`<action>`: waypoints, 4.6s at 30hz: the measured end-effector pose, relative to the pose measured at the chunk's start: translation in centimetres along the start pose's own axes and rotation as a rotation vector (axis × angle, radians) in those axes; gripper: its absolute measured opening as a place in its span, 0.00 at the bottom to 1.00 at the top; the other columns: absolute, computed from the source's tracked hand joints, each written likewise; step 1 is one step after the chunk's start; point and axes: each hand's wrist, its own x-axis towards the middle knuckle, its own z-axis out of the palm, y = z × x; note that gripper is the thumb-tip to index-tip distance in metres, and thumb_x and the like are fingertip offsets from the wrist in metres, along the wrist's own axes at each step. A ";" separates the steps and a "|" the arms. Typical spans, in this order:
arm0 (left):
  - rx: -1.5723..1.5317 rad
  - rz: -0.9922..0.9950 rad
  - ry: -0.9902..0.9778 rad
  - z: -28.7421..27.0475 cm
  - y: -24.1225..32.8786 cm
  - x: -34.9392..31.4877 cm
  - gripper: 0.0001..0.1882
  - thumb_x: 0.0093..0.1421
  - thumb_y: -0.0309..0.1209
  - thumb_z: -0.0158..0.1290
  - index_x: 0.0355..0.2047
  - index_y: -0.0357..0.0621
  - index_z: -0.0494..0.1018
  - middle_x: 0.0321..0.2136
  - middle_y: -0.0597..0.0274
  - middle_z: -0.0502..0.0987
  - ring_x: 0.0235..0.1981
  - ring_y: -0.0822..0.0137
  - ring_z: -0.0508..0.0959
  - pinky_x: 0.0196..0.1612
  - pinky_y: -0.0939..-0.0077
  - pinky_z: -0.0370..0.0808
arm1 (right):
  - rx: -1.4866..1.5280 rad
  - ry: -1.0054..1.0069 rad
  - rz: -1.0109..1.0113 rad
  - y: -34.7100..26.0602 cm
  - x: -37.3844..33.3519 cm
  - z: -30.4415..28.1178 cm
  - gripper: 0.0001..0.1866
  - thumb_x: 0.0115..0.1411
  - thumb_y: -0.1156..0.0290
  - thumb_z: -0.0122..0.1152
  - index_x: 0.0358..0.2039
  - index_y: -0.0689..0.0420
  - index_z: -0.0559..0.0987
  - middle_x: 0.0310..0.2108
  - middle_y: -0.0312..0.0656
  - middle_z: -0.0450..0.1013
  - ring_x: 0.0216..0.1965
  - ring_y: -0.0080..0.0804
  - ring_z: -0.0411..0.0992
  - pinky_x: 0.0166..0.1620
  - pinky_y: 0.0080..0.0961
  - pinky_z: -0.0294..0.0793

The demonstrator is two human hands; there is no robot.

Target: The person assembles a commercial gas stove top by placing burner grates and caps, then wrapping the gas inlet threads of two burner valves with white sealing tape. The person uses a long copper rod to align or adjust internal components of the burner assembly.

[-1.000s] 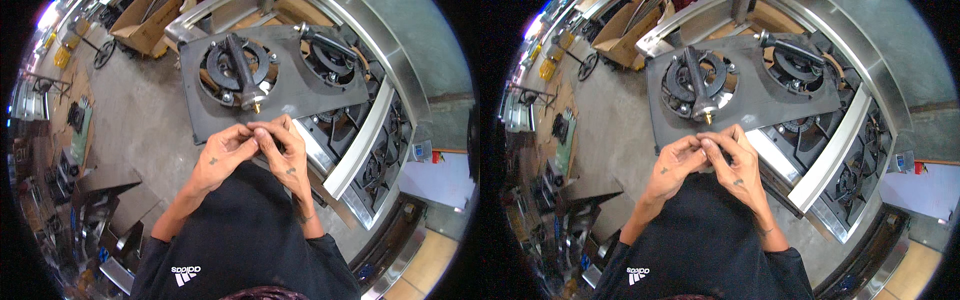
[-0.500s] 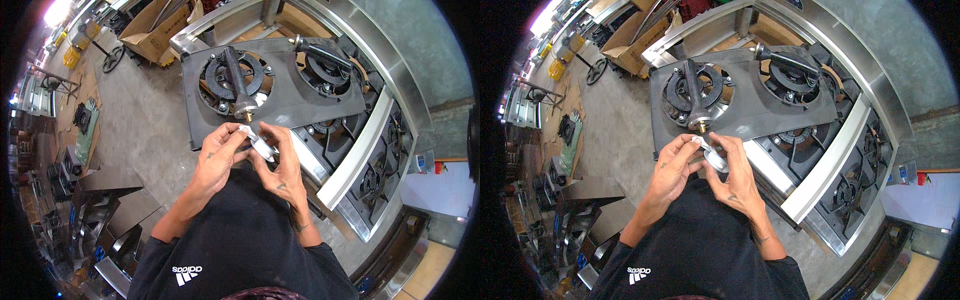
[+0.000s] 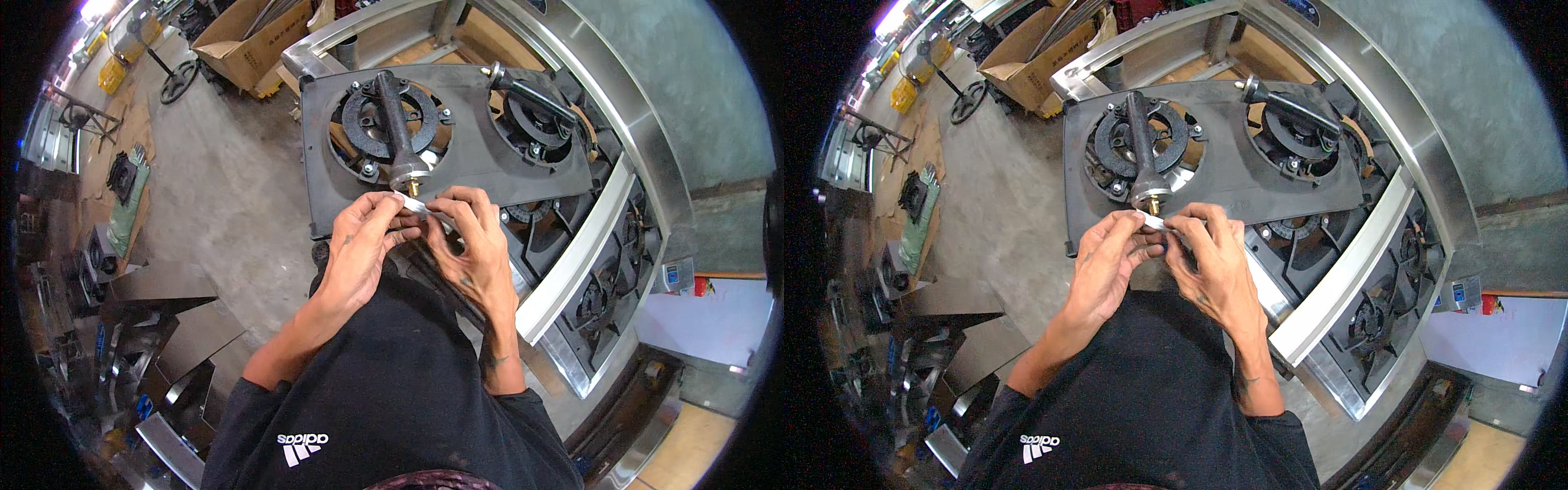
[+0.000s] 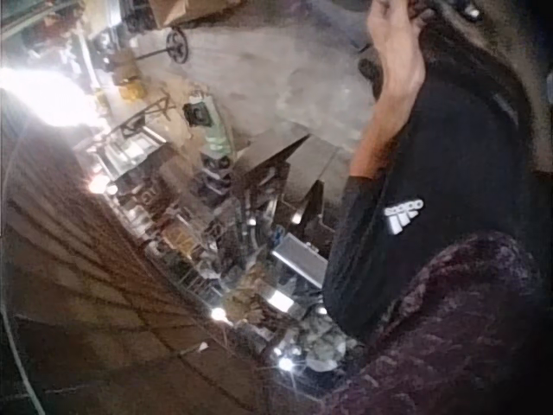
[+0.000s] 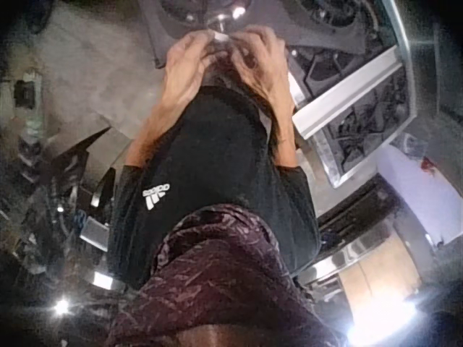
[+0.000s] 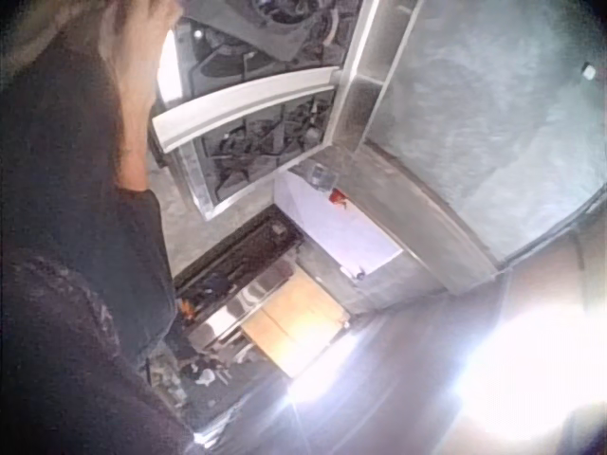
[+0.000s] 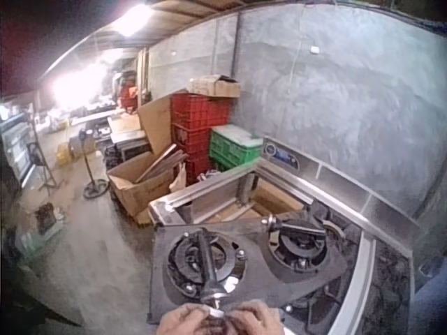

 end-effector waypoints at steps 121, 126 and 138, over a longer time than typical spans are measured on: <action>0.095 0.193 0.216 2.4 -1.5 -0.5 0.15 0.71 0.38 0.63 0.46 0.37 0.78 0.34 0.64 0.81 0.24 0.77 0.79 0.24 0.81 0.74 | -0.175 0.136 -0.188 4.2 1.2 0.9 0.31 0.47 0.83 0.70 0.53 0.45 0.85 0.51 0.42 0.77 0.49 0.45 0.79 0.46 0.39 0.83; 0.082 0.156 0.211 2.4 -1.6 -0.4 0.15 0.73 0.38 0.61 0.48 0.37 0.77 0.36 0.63 0.80 0.25 0.75 0.79 0.24 0.79 0.75 | -0.175 0.127 -0.155 4.7 0.7 1.3 0.34 0.45 0.84 0.70 0.55 0.42 0.84 0.53 0.43 0.77 0.49 0.46 0.80 0.47 0.39 0.84; 0.261 0.247 0.228 1.6 -0.6 -2.2 0.18 0.75 0.37 0.57 0.54 0.33 0.78 0.39 0.60 0.80 0.26 0.75 0.79 0.24 0.79 0.81 | -0.161 0.113 -0.119 4.4 0.5 1.2 0.39 0.40 0.85 0.72 0.55 0.41 0.83 0.54 0.42 0.75 0.47 0.45 0.80 0.44 0.37 0.84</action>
